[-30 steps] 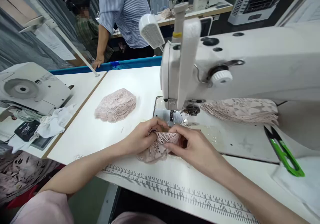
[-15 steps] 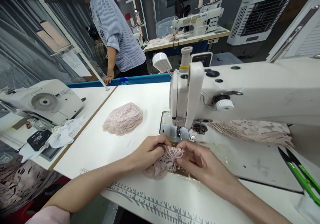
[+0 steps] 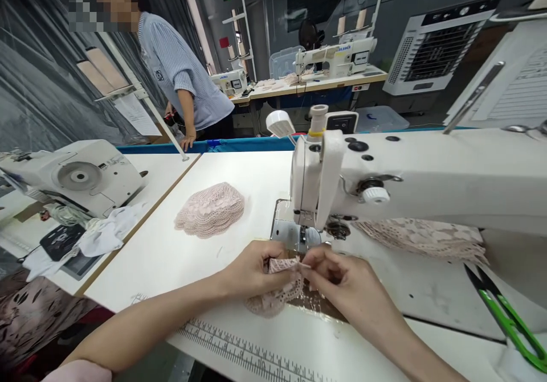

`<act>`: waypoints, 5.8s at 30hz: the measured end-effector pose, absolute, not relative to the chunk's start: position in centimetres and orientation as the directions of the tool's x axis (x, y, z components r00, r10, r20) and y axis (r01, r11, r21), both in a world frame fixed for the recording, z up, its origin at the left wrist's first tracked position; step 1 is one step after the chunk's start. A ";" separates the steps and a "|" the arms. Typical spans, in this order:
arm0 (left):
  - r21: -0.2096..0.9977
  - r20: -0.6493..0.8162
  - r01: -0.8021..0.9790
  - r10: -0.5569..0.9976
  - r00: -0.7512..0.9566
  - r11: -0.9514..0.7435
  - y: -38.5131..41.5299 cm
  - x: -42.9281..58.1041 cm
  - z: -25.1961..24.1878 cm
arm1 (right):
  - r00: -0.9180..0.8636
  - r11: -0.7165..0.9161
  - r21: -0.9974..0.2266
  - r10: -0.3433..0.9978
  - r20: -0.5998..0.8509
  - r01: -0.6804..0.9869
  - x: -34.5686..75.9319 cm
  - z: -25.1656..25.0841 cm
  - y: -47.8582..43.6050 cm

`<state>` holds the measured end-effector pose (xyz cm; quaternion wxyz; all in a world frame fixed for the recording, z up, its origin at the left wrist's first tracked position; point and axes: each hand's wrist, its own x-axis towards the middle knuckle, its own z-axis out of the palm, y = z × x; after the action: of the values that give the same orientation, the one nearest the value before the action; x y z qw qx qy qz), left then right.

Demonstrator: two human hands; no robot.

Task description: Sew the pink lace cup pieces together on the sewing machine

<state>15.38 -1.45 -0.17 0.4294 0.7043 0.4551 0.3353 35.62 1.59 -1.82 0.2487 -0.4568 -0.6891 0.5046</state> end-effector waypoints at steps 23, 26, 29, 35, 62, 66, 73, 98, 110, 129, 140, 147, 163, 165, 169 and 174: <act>0.806 0.147 0.517 0.944 0.294 -0.287 -1.1 16.2 -0.3 | -0.452 -0.148 -0.989 0.881 -0.139 0.016 35.4 -1.2 1.9; 0.762 0.217 0.555 0.939 0.268 -0.334 -1.3 16.2 -0.5 | -0.429 -0.075 -0.996 0.899 -0.086 0.043 35.5 -1.6 1.7; 0.713 0.296 0.583 0.921 0.254 -0.390 -1.4 16.2 -0.6 | -0.436 -0.010 -0.997 0.899 -0.044 0.079 35.6 -1.7 1.6; 0.595 0.439 0.616 0.851 0.290 -0.517 -1.6 16.3 -1.1 | -0.439 0.185 -0.972 0.892 0.105 0.145 35.4 -1.2 1.2; 0.309 0.675 0.651 0.642 0.363 -0.693 -1.4 16.2 -1.2 | -0.471 0.657 -0.739 0.705 0.530 0.152 35.7 -1.6 0.8; 0.198 0.728 0.666 0.563 0.391 -0.719 -1.3 16.1 -1.1 | -0.477 0.790 -0.575 0.598 0.644 0.215 35.9 -2.1 1.1; 0.140 0.741 0.614 0.493 0.455 -0.777 -1.4 16.3 -1.1 | -0.497 0.943 -0.170 0.298 0.815 0.285 36.4 -2.6 1.5; 0.096 0.644 0.591 0.502 0.576 -0.801 -1.8 15.9 -1.5 | -0.573 0.967 0.008 0.145 0.807 0.255 36.9 -2.0 1.7; -0.009 0.653 0.613 0.459 0.602 -0.790 -1.9 15.6 -1.6 | -0.611 0.967 0.089 0.079 0.788 0.240 37.2 -1.5 1.8; -0.147 0.681 0.627 0.382 0.625 -0.765 -1.9 15.7 -1.3 | -0.570 0.941 0.072 0.138 0.810 0.330 36.4 -1.4 1.6; 0.016 0.661 0.594 0.455 0.597 -0.804 -2.0 16.1 -1.3 | -0.562 0.949 0.143 0.042 0.826 0.280 36.9 -1.7 1.7; 0.092 0.643 0.616 0.519 0.563 -0.782 -2.0 15.6 -1.6 | -0.634 0.940 0.251 -0.050 0.772 0.231 37.1 -1.0 1.4; -0.055 0.676 0.625 0.432 0.597 -0.779 -2.0 15.5 -1.7 | -0.655 0.933 0.294 -0.091 0.750 0.207 37.1 -1.2 1.5; -0.044 0.673 0.628 0.442 0.594 -0.777 -2.1 15.5 -1.6 | -0.653 0.936 0.290 -0.093 0.752 0.201 37.1 -1.1 1.5; 0.146 0.609 0.653 0.587 0.533 -0.743 -2.4 15.8 -1.4 | -0.615 0.957 0.184 -0.008 0.788 0.223 37.2 -1.0 1.5; 0.398 0.258 0.772 0.867 0.425 -0.497 -2.2 16.6 -1.3 | -0.610 0.889 -0.335 0.457 0.648 0.312 36.9 -1.9 1.9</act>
<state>16.61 -2.20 -1.29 0.1097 0.8370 0.4895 0.2184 36.86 1.87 -1.85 0.3857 -0.2155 -0.8921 0.0943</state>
